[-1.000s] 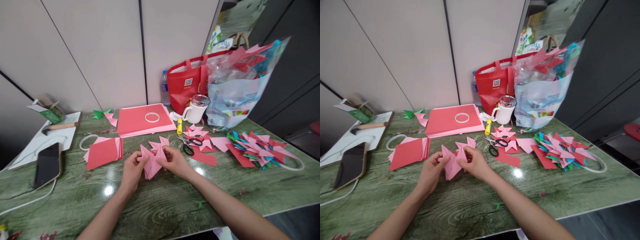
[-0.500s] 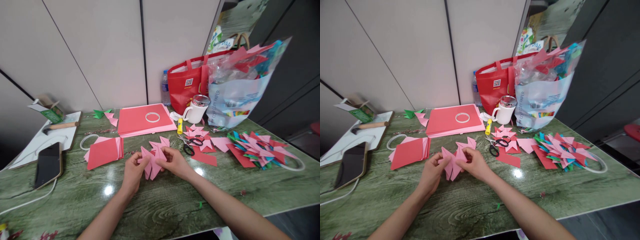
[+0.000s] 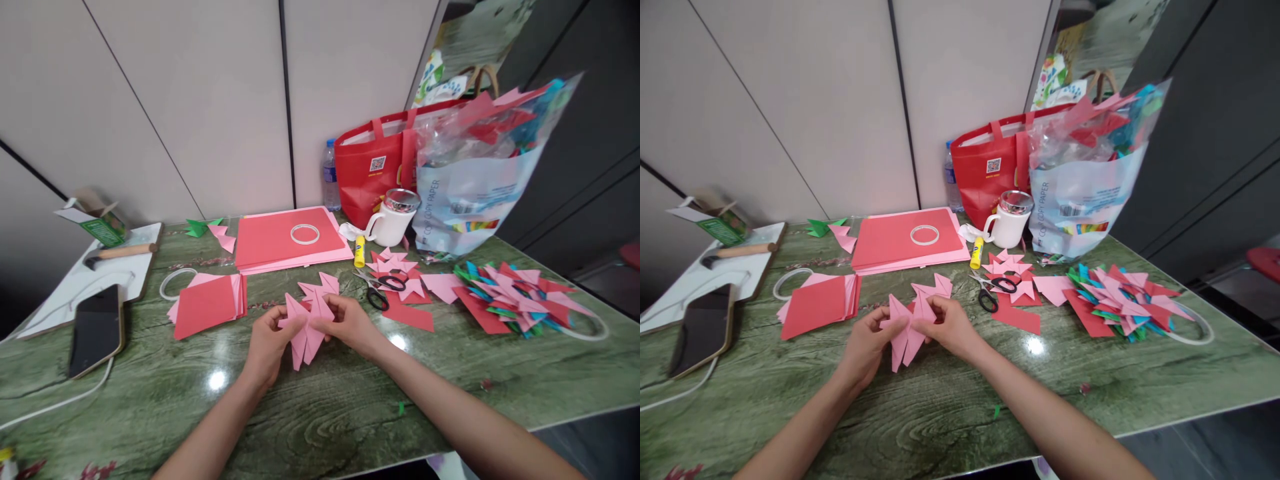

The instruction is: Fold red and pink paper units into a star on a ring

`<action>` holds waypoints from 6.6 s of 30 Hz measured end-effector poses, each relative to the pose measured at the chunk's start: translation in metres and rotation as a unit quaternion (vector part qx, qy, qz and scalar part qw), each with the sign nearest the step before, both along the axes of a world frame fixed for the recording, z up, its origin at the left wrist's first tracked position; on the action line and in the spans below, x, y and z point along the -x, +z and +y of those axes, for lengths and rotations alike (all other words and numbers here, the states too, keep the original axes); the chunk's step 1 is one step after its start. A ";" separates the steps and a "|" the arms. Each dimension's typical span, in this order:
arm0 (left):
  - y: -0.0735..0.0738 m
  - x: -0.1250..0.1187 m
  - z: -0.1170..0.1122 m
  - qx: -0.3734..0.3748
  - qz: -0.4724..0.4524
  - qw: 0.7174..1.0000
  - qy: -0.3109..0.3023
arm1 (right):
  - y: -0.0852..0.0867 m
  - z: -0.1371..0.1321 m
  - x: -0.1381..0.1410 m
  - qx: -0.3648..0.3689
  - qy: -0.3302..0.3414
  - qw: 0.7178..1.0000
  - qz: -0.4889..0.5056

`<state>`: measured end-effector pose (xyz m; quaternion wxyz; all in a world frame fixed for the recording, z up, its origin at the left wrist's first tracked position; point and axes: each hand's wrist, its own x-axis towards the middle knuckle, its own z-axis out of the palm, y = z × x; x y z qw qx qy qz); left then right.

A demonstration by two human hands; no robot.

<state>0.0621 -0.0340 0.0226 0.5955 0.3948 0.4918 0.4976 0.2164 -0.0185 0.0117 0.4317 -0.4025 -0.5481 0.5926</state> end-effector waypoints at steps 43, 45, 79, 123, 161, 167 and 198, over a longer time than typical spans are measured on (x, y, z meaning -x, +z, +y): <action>-0.004 0.001 0.004 -0.019 -0.021 0.999 0.036 | 0.002 -0.002 0.001 0.029 -0.007 0.999 -0.032; -0.003 0.001 0.003 -0.018 -0.023 0.999 0.035 | 0.002 -0.001 0.001 0.025 -0.009 0.999 -0.045; 0.018 0.003 0.003 -0.004 -0.093 0.996 0.011 | 0.002 0.001 -0.003 0.162 0.028 0.965 0.206; 0.018 0.010 0.008 -0.013 -0.072 0.997 0.028 | 0.010 -0.005 -0.002 -0.071 -0.053 0.995 -0.054; 0.010 0.011 0.007 -0.044 0.003 0.999 -0.022 | 0.009 -0.008 0.000 -0.204 -0.150 0.959 -0.131; 0.009 0.010 0.007 -0.051 0.004 0.999 -0.011 | 0.010 -0.009 0.000 -0.198 -0.155 0.959 -0.131; 0.010 0.002 0.001 -0.074 0.049 0.996 0.031 | 0.005 -0.012 0.001 -0.301 -0.150 0.924 -0.184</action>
